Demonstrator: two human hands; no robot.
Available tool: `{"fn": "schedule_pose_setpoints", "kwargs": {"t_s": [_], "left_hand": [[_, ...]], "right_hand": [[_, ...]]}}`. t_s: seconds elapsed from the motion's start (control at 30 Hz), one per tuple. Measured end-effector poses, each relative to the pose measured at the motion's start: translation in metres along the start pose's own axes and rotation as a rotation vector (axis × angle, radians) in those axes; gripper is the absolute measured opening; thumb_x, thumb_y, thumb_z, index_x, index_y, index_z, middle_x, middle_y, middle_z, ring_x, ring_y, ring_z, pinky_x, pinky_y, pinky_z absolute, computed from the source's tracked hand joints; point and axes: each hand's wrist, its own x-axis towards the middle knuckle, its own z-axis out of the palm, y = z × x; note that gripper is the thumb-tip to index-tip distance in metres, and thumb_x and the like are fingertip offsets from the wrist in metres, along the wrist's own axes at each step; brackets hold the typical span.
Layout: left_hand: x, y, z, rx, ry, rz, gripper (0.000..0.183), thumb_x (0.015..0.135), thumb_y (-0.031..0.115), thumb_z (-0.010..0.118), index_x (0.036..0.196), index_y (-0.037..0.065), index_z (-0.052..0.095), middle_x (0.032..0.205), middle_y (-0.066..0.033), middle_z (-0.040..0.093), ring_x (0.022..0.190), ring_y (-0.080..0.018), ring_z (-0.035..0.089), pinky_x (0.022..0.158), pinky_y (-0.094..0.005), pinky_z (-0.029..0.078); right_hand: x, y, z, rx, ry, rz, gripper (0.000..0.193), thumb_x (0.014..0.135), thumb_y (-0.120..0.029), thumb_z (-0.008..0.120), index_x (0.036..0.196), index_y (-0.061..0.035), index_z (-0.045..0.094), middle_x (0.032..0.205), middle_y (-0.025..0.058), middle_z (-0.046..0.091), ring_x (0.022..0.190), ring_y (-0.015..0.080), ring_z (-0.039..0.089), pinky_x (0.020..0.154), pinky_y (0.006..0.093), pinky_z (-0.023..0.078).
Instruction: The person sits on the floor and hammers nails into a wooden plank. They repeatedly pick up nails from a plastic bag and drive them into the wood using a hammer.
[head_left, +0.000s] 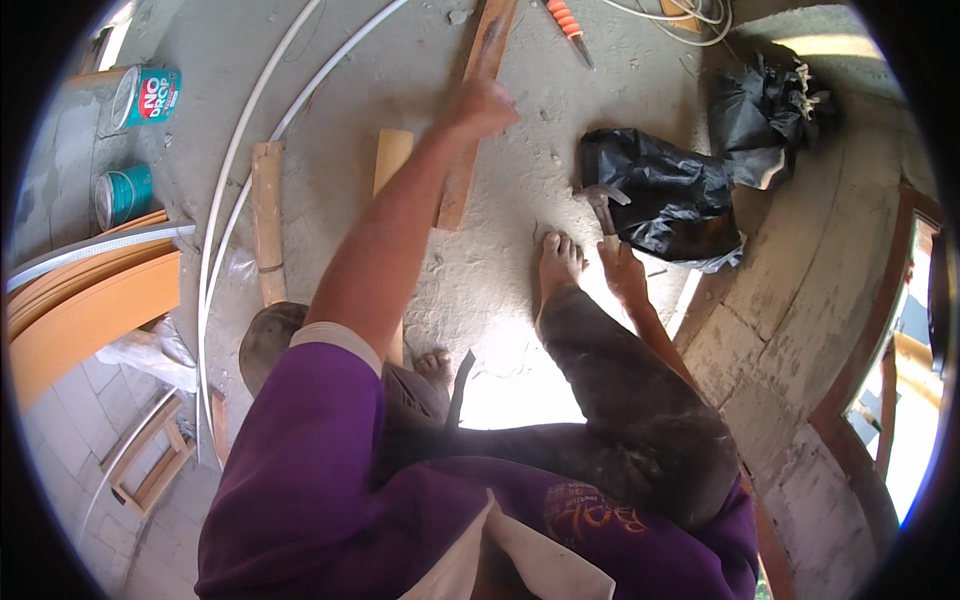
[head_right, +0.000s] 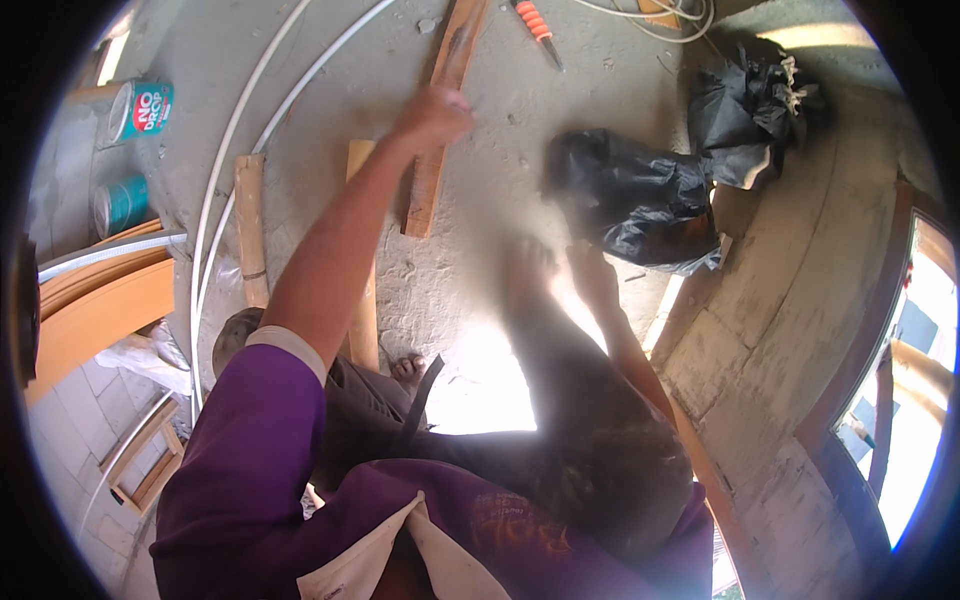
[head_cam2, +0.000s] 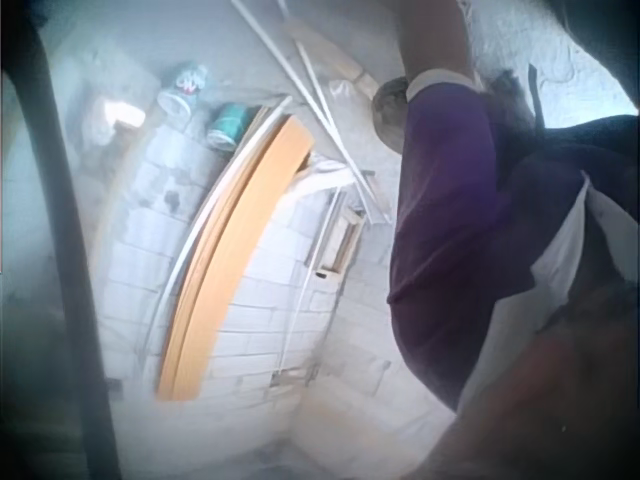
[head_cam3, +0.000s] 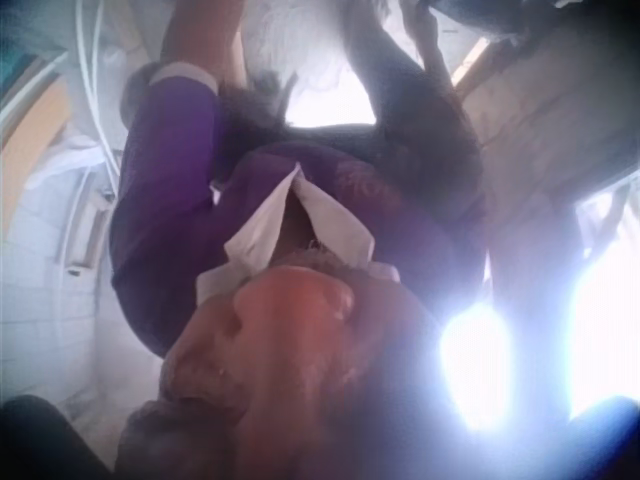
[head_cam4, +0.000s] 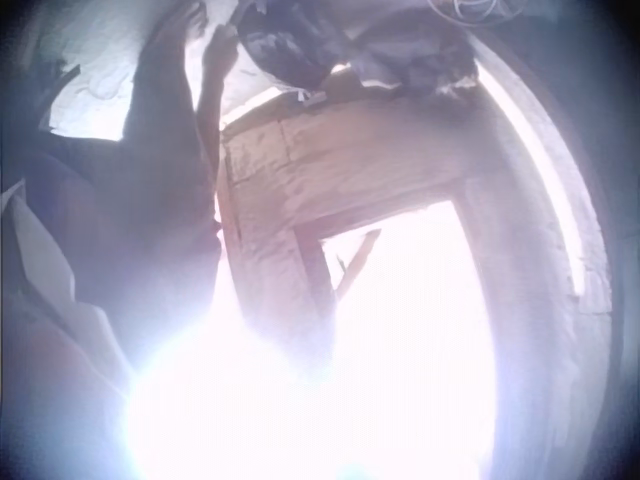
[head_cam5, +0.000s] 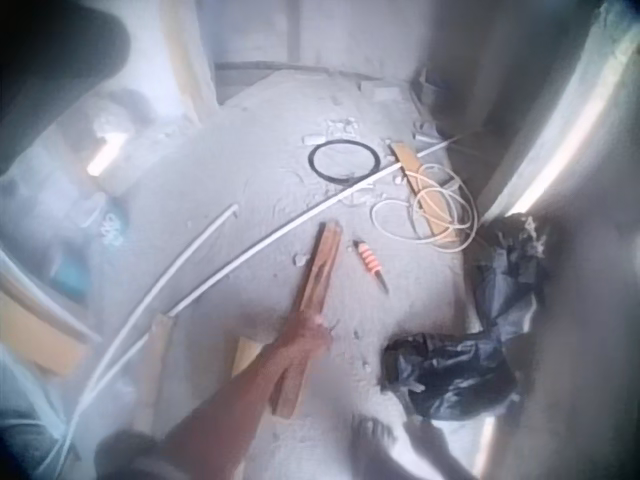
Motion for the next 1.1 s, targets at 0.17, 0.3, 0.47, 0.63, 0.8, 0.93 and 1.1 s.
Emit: {"fn": "schedule_pose_setpoints", "kwargs": {"t_s": [0.17, 0.3, 0.47, 0.63, 0.8, 0.93, 1.1], "left_hand": [[-0.02, -0.045, -0.089, -0.268, 0.043, -0.214, 0.023, 0.077, 0.012, 0.072, 0.095, -0.001, 0.068, 0.08, -0.0062, 0.066, 0.07, -0.0129, 0.063, 0.064, -0.0261, 0.055], [-0.051, -0.054, -0.133, -0.162, 0.12, -0.317, 0.022, 0.077, 0.012, 0.072, 0.094, -0.002, 0.067, 0.079, -0.0059, 0.065, 0.069, -0.0132, 0.063, 0.062, -0.0269, 0.055], [-0.066, -0.093, -0.121, -0.236, 0.083, -0.379, 0.022, 0.079, 0.01, 0.069, 0.096, -0.002, 0.065, 0.079, -0.0063, 0.065, 0.068, -0.0134, 0.063, 0.061, -0.0274, 0.055], [-0.112, -0.114, -0.08, -0.494, 0.196, -0.435, 0.018, 0.076, 0.002, 0.066, 0.093, -0.002, 0.066, 0.076, -0.008, 0.065, 0.062, -0.0149, 0.063, 0.058, -0.0271, 0.055], [-0.125, -0.104, -0.047, -0.685, 0.209, -0.49, 0.019, 0.08, 0.003, 0.064, 0.098, -0.002, 0.064, 0.078, -0.0073, 0.065, 0.062, -0.0151, 0.064, 0.058, -0.0256, 0.055], [-0.133, -0.118, -0.037, -0.67, 0.225, -0.488, 0.017, 0.082, 0.01, 0.068, 0.095, -0.002, 0.066, 0.076, -0.0067, 0.065, 0.061, -0.0129, 0.062, 0.058, -0.024, 0.054], [-0.12, -0.103, -0.026, -0.566, 0.213, -0.36, 0.023, 0.084, 0.016, 0.071, 0.094, -0.004, 0.068, 0.074, -0.0059, 0.066, 0.061, -0.0096, 0.061, 0.057, -0.0229, 0.051]], "right_hand": [[0.001, 0.011, 0.017, -0.116, 0.128, -0.12, 0.021, 0.094, -0.019, 0.058, 0.114, -0.0115, 0.057, 0.076, 0.0173, 0.054, 0.054, 0.0352, 0.059, 0.042, 0.0429, 0.047], [0.012, -0.021, -0.007, 0.14, 0.04, 0.192, 0.03, 0.094, -0.031, 0.06, 0.101, -0.0023, 0.059, 0.07, 0.023, 0.056, 0.061, 0.0412, 0.06, 0.049, 0.0473, 0.046], [0.035, -0.045, -0.034, 0.328, -0.168, 0.277, 0.056, 0.092, -0.052, 0.056, 0.087, 0.0034, 0.061, 0.081, 0.0284, 0.063, 0.074, 0.0448, 0.062, 0.066, 0.0463, 0.047], [0.066, -0.084, -0.036, 0.329, -0.298, 0.367, 0.051, 0.095, -0.05, 0.047, 0.094, -0.0023, 0.062, 0.084, 0.0243, 0.064, 0.078, 0.043, 0.062, 0.07, 0.0484, 0.047], [0.069, -0.038, -0.028, -0.096, -0.294, 0.061, 0.035, 0.1, -0.036, 0.038, 0.103, -0.0112, 0.062, 0.096, 0.0175, 0.066, 0.089, 0.0357, 0.063, 0.077, 0.0451, 0.048], [0.078, -0.044, -0.016, 0.126, -0.355, 0.28, 0.039, 0.098, -0.044, 0.044, 0.102, -0.0098, 0.062, 0.09, 0.0144, 0.066, 0.084, 0.0273, 0.063, 0.075, 0.0405, 0.048], [0.079, -0.038, -0.012, 0.964, -0.506, 0.8, 0.059, 0.085, -0.064, 0.059, 0.083, -0.0057, 0.057, 0.061, 0.0102, 0.055, 0.046, 0.0218, 0.055, 0.046, 0.0352, 0.048]]}}
